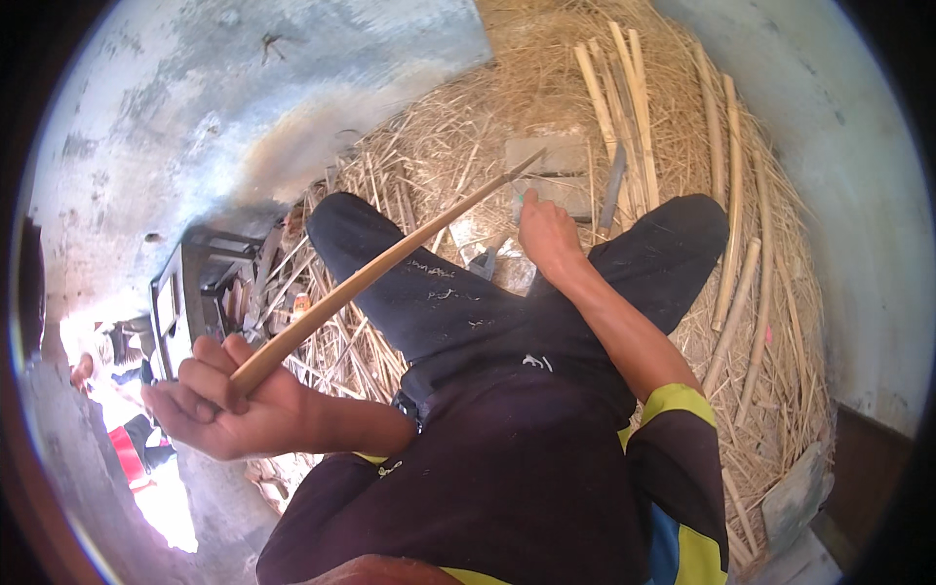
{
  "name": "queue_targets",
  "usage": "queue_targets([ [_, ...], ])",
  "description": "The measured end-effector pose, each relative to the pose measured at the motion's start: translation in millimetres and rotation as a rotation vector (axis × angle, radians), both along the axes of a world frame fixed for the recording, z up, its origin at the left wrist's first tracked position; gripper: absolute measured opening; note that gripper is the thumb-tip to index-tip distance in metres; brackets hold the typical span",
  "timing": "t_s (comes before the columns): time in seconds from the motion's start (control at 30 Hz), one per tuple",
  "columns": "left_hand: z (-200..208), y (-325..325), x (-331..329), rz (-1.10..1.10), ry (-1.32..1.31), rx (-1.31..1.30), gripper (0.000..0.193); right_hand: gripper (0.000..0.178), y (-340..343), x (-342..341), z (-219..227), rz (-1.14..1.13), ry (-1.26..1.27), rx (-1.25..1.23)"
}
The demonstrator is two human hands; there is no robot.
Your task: The person sits cross-legged on a straw-covered floor and uses a green-handled knife to shave thin strips of wood from a long bamboo stick. They hold the stick with their left hand and scrape the blade along its length with their right hand, producing wood shavings that fall onto their lap and the floor.
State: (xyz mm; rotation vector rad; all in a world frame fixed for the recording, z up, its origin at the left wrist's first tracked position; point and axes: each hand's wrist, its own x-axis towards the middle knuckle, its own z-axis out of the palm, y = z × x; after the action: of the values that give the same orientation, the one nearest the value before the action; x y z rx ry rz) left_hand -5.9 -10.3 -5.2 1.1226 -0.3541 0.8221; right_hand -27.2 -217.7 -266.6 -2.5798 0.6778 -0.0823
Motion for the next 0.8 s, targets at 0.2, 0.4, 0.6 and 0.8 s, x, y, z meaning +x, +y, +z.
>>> queue_targets([
  [0.2, 0.7, 8.7, 2.7, -0.118, 0.005, -0.126, 0.042, 0.020, 34.3, 10.2, 64.0, 0.114, -0.153, 0.187],
  [0.4, -3.9, -3.4, 6.4, 0.057, -0.001, 0.003, 0.042, 0.017, -36.6, -2.5, -45.2, -0.018, -0.047, -0.140],
  [0.6, 1.0, 2.2, 3.0, -0.006, -0.025, -0.046, 0.041, 0.030, 12.9, 14.6, 16.8, 0.171, -0.152, 0.045],
  [0.8, 0.7, 6.0, 6.2, -0.119, 0.017, -0.073, 0.043, 0.035, -75.8, 5.7, -89.8, -0.203, 0.090, 0.073],
])
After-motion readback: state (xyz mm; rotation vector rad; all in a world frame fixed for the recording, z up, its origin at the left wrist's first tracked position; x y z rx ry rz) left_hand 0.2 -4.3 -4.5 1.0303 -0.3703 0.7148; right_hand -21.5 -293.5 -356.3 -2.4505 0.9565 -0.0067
